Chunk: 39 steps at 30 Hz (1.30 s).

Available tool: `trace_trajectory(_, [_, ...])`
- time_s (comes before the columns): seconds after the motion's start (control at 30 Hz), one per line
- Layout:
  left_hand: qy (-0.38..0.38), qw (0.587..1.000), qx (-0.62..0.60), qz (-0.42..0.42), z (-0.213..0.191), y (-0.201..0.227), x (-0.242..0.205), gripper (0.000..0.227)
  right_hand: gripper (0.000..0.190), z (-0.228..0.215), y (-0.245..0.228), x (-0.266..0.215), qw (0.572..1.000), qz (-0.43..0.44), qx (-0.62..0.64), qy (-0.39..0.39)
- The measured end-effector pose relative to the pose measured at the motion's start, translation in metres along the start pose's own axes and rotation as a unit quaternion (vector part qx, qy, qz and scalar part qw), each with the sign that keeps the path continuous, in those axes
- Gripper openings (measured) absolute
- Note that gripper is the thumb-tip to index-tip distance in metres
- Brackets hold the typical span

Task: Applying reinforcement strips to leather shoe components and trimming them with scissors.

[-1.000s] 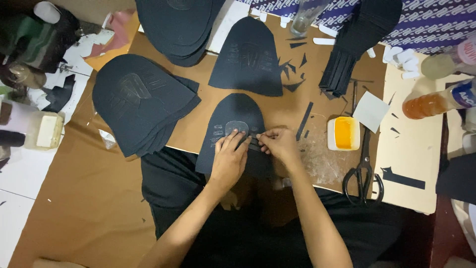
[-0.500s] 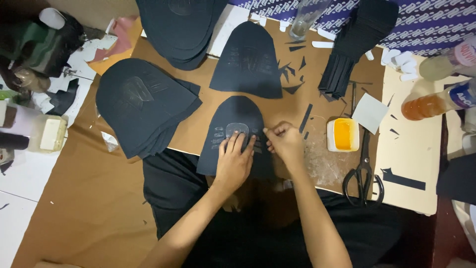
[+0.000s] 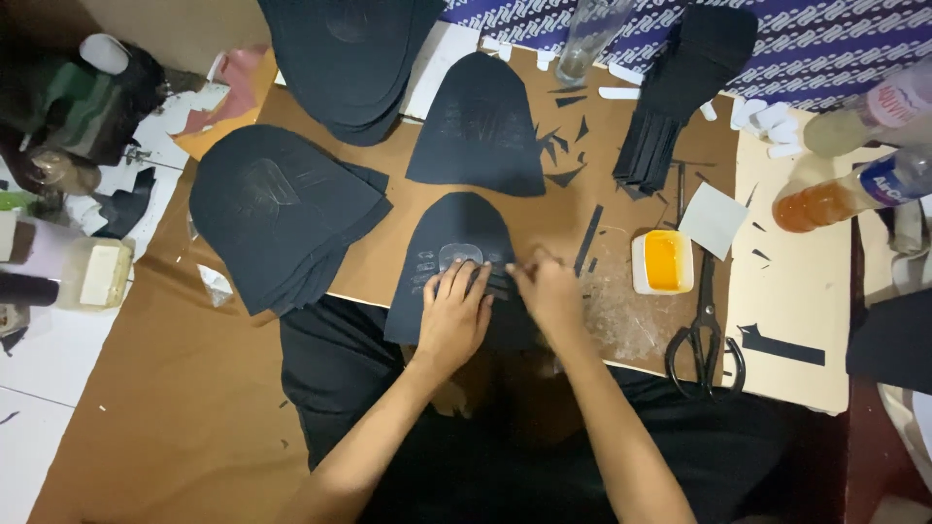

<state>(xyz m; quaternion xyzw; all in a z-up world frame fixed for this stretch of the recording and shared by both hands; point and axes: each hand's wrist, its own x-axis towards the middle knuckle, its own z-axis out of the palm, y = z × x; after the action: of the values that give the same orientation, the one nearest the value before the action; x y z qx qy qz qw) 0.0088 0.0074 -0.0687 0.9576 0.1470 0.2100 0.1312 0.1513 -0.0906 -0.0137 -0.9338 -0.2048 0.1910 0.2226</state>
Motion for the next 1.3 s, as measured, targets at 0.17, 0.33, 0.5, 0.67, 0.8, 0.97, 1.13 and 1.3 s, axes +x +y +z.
trace_trajectory(0.17, [-0.007, 1.000, 0.007, 0.011, -0.014, 0.008, 0.000, 0.048, 0.034, -0.043, 0.011, -0.034, 0.992, 0.090, 0.058, 0.061])
trace_trajectory(0.33, [-0.025, 1.000, -0.010, 0.009, -0.015, 0.011, 0.005, 0.048, 0.028, -0.050, 0.051, -0.049, 0.990, 0.077, 0.059, 0.101])
trace_trajectory(0.5, [-0.023, 0.999, 0.010, 0.043, -0.023, 0.020, 0.011, 0.049, 0.015, -0.062, 0.049, -0.074, 0.998, 0.008, -0.015, 0.055])
trace_trajectory(0.67, [-0.028, 0.999, 0.016, 0.036, -0.019, 0.024, 0.009, 0.047, 0.012, -0.055, 0.060, -0.074, 0.994, -0.088, -0.030, 0.060])
trace_trajectory(0.8, [-0.036, 0.999, 0.003, 0.023, -0.009, 0.020, 0.007, 0.049, 0.010, -0.040, 0.086, -0.067, 0.983, -0.161, -0.048, 0.081])
trace_trajectory(0.97, [-0.056, 0.997, -0.055, 0.016, -0.012, 0.008, 0.005, 0.051, 0.014, -0.044, 0.080, -0.061, 0.983, -0.171, -0.055, 0.042])
trace_trajectory(1.13, [-0.016, 0.997, -0.074, 0.000, -0.030, 0.001, 0.016, 0.035, 0.013, -0.054, 0.050, -0.052, 0.997, -0.069, 0.040, 0.012])
trace_trajectory(1.3, [-0.029, 0.997, -0.072, -0.007, -0.025, -0.004, 0.015, 0.039, 0.020, -0.078, 0.027, -0.055, 0.998, -0.047, -0.020, 0.038])
